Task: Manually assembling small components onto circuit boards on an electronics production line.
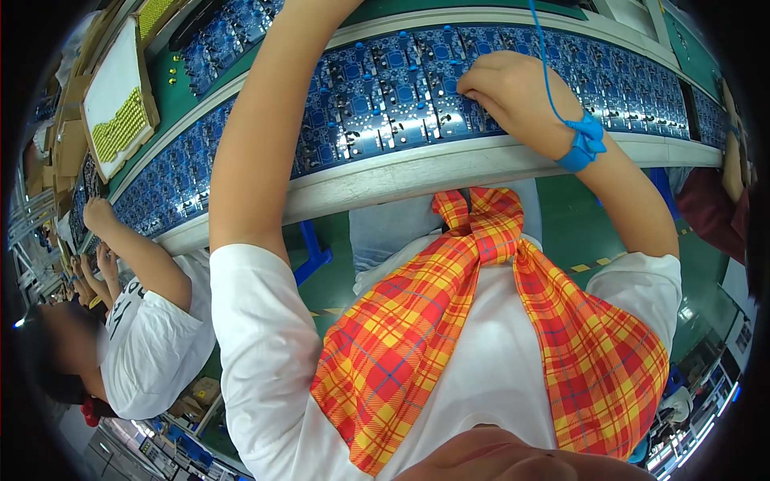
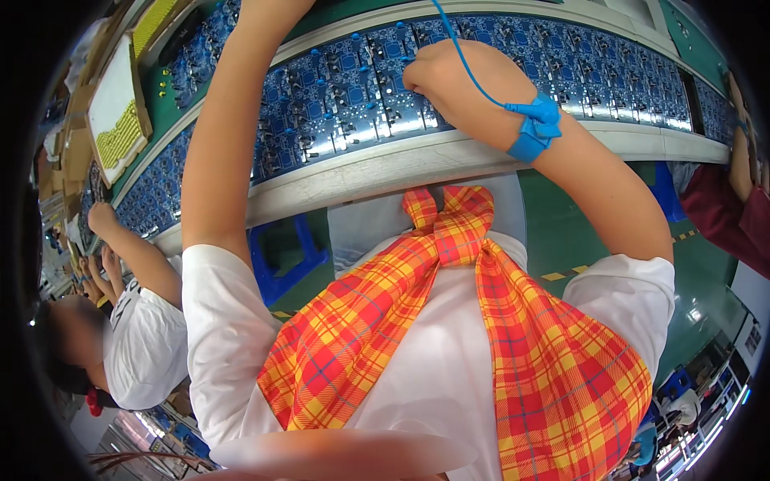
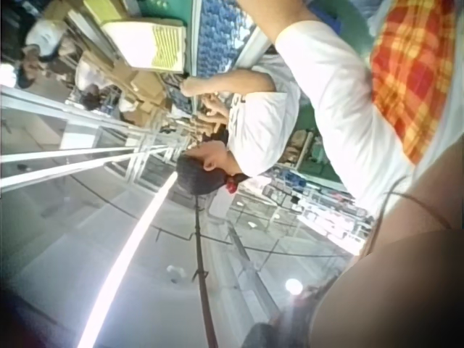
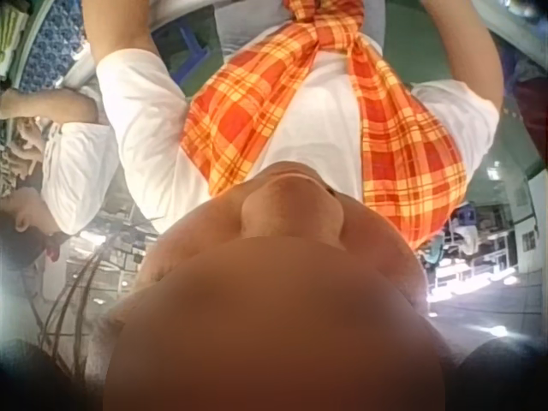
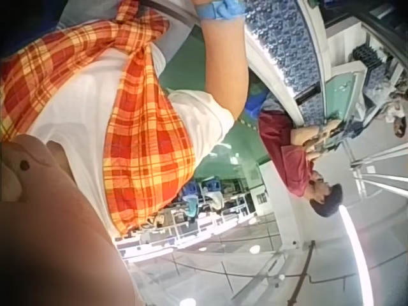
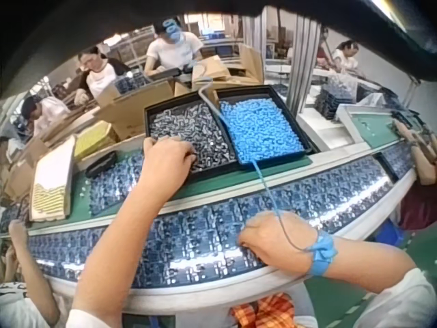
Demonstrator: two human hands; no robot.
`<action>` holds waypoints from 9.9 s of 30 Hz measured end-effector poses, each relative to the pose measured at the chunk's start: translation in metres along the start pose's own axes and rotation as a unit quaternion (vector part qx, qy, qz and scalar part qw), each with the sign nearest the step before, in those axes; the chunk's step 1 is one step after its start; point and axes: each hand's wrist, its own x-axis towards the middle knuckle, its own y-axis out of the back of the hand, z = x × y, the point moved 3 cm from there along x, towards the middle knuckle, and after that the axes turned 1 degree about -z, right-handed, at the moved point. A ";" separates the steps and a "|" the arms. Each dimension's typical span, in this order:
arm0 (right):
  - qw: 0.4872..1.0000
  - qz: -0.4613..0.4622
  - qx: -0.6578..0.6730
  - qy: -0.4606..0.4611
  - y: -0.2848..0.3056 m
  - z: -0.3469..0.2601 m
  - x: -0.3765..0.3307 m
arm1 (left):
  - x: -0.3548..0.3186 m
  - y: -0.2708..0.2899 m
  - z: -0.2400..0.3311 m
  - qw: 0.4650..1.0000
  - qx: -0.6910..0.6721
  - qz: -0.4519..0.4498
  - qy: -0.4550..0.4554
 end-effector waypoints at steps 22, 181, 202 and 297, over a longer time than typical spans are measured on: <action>1.000 -0.020 -0.021 -0.006 -0.003 -0.002 0.006 | -0.087 0.021 0.035 0.904 -0.395 -0.162 0.007; 0.887 0.319 0.243 -0.227 0.037 0.170 0.047 | -0.044 0.006 0.094 0.959 -0.160 -0.119 -0.203; 0.931 0.277 0.189 -0.145 0.052 0.088 0.019 | -0.055 -0.005 0.091 0.962 -0.160 -0.032 -0.221; 0.983 0.077 0.150 -0.067 0.022 0.040 -0.033 | -0.004 0.016 0.007 0.999 -0.004 -0.016 0.036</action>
